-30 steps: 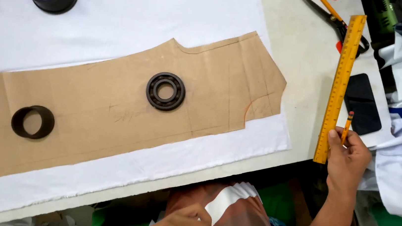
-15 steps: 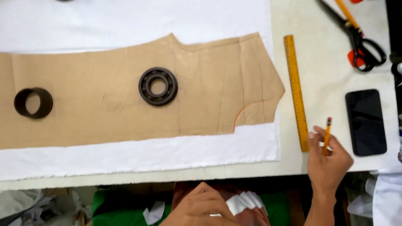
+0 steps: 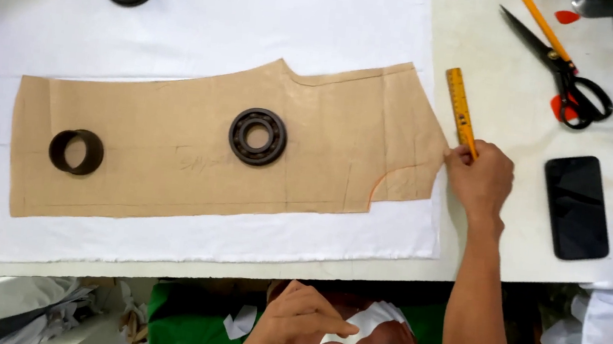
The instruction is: Tracing a paper pattern onto white fabric using a pencil and a ruler.
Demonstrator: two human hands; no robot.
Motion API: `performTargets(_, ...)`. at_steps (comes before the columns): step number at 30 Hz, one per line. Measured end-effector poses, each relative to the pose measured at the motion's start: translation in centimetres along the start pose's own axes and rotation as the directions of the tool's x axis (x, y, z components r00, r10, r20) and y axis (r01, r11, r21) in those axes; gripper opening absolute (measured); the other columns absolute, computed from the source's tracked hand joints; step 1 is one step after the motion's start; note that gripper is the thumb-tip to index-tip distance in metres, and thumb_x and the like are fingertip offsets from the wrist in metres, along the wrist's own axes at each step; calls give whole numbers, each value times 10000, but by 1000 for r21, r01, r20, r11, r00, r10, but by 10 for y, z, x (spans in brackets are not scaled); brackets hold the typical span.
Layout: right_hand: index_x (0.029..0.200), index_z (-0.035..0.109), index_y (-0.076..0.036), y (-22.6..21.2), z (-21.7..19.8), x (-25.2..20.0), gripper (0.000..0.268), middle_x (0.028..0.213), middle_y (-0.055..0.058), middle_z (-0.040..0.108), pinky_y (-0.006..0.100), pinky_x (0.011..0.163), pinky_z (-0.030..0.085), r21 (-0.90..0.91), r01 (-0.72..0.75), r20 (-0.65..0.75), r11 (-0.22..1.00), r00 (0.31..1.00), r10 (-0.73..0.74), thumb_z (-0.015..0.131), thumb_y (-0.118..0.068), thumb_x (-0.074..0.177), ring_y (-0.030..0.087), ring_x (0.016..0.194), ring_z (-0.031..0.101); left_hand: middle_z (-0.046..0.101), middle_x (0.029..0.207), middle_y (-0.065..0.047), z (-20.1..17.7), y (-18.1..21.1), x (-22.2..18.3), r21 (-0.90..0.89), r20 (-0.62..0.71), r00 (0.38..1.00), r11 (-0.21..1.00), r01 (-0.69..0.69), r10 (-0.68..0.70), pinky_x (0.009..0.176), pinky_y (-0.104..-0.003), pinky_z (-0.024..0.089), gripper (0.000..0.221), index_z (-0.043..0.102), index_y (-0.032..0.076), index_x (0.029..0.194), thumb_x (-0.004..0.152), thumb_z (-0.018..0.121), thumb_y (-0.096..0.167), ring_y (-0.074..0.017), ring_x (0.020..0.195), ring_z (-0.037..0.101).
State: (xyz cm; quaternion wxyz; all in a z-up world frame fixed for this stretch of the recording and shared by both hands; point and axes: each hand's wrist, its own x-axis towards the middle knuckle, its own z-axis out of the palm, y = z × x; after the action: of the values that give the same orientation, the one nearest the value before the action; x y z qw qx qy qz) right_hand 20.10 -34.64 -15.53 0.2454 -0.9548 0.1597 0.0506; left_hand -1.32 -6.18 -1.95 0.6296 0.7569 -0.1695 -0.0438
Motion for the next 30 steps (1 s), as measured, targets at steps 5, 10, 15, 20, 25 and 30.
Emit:
performTargets(5,951,712,-108,-15,-4,-16,362,879,4,718,450,731,522,23,-72,-11,997,997,73,784,-457,888,245,816,676,696,956,-17,-18,-6,-5,4,85,984,988,155,-155,844,-340,393,256,777,146,1102,986,669,345,-173,895,623)
performTargets(10,874,752,-172,5,14,5,227,918,32,754,374,821,519,55,-37,-51,998,998,40,823,-387,878,246,869,709,730,931,-3,-49,-11,7,113,-21,1000,993,24,-22,853,-311,430,265,771,162,1078,831,867,136,-147,825,661)
performTargets(15,870,684,-104,-58,-16,-33,185,871,-21,666,274,722,486,303,-122,15,945,992,123,810,-221,940,121,735,530,727,938,20,-66,-19,-9,-61,-49,983,983,171,-174,860,-293,413,200,802,158,1045,848,836,168,-130,862,636)
performTargets(20,865,620,-173,-128,45,-75,161,830,-64,606,177,541,380,522,109,-194,846,981,-7,763,-121,918,18,620,447,727,958,5,-91,-46,-15,-59,7,996,994,91,-91,874,-280,399,213,800,142,1077,874,813,204,-124,888,645)
performTargets(25,1187,660,-160,-256,53,-209,314,1274,41,641,375,1140,506,917,186,248,352,425,-870,778,-186,898,197,1274,630,363,1458,29,-83,-123,-56,674,394,701,706,218,-594,1168,-394,171,987,226,225,1586,860,814,544,-184,1404,237)
performTargets(30,1158,601,-97,-282,63,-258,421,1144,78,668,470,486,436,595,756,423,274,-5,-906,381,-436,1040,349,627,649,417,1438,27,-99,-124,-79,671,375,713,704,233,-593,1147,-399,217,940,289,249,1561,847,811,567,-200,1382,293)
